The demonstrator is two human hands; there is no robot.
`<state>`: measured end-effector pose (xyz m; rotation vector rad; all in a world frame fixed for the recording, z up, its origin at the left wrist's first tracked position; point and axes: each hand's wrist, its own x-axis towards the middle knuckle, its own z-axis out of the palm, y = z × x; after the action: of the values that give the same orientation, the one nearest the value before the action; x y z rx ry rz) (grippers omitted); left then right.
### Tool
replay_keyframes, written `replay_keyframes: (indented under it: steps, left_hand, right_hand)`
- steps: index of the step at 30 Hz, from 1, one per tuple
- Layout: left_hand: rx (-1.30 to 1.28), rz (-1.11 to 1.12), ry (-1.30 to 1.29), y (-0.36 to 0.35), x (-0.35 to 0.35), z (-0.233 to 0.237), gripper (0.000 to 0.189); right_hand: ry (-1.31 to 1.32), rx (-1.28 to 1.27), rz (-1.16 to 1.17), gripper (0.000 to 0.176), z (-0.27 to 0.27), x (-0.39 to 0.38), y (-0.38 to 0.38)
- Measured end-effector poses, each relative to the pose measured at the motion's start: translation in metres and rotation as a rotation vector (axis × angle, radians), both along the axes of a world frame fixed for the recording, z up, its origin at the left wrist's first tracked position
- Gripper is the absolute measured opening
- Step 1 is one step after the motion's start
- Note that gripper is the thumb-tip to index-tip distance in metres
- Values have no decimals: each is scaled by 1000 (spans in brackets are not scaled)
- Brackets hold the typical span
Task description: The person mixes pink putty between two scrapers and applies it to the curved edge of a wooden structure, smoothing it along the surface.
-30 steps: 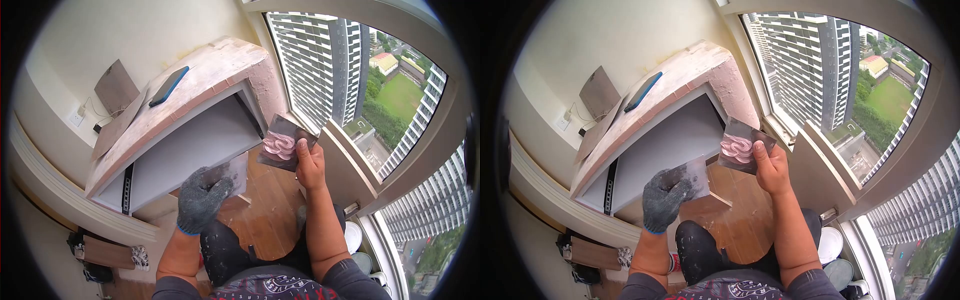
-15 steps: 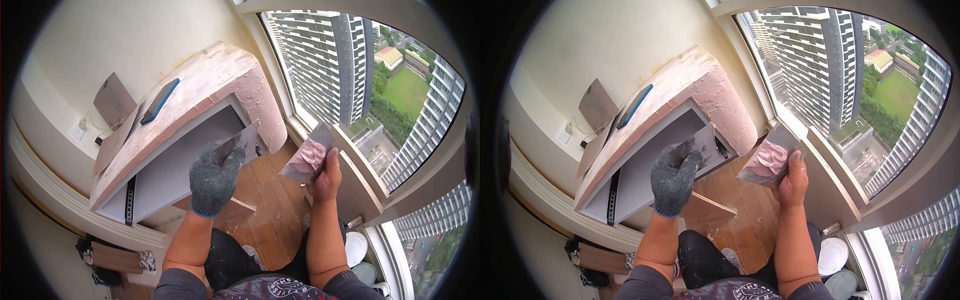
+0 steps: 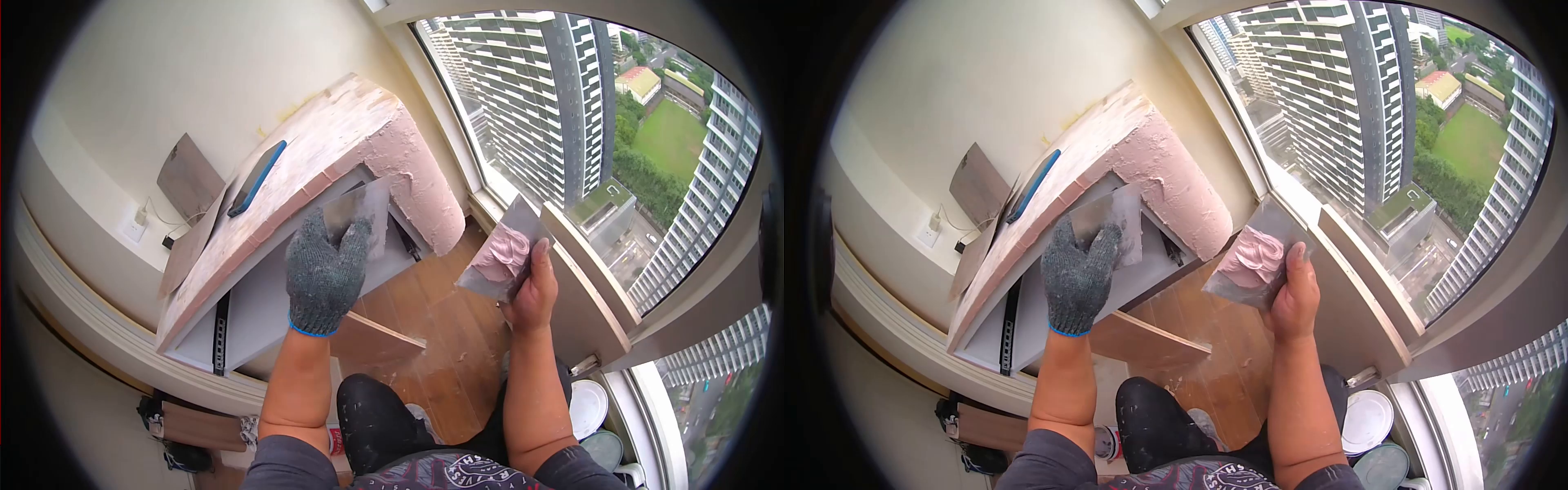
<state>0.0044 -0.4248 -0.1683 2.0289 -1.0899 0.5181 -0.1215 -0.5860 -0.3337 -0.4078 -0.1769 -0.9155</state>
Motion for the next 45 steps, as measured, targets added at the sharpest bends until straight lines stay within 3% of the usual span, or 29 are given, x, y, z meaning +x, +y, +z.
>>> replay_keyframes:
  steps: [6,12,15,21,25,28,34,37,40,43,45]
  left_hand:
    - [233,-14,-416,-22,-10,-4,25]
    - [255,157,-497,-23,0,27,28]
    - [232,116,-509,-22,-5,49,30]
    - [228,98,-309,-18,-15,30,30]
    - [334,122,-447,-23,3,22,30]
    - [260,189,-510,-27,-7,38,32]
    - [199,56,-317,-23,-15,19,28]
    - [221,188,-466,-23,-4,22,26]
    - [116,99,-543,-21,-11,34,25]
    - [154,-25,-166,-8,-15,34,26]
    - [239,-65,-77,0,-26,28,26]
  right_hand:
    - [-3,1,53,49,-4,6,4]
    - [-23,-6,71,49,-7,5,1]
    - [-11,9,63,49,-5,6,2]
    - [-4,21,89,51,-7,9,2]
    - [25,28,86,52,-5,9,4]
    - [34,55,84,48,-2,7,4]
    - [25,51,94,48,-1,7,1]
    - [68,10,112,51,-9,9,0]
    - [63,-21,113,51,-7,9,1]
    - [88,-11,111,49,-1,7,2]
    - [245,-186,-70,46,-9,8,1]
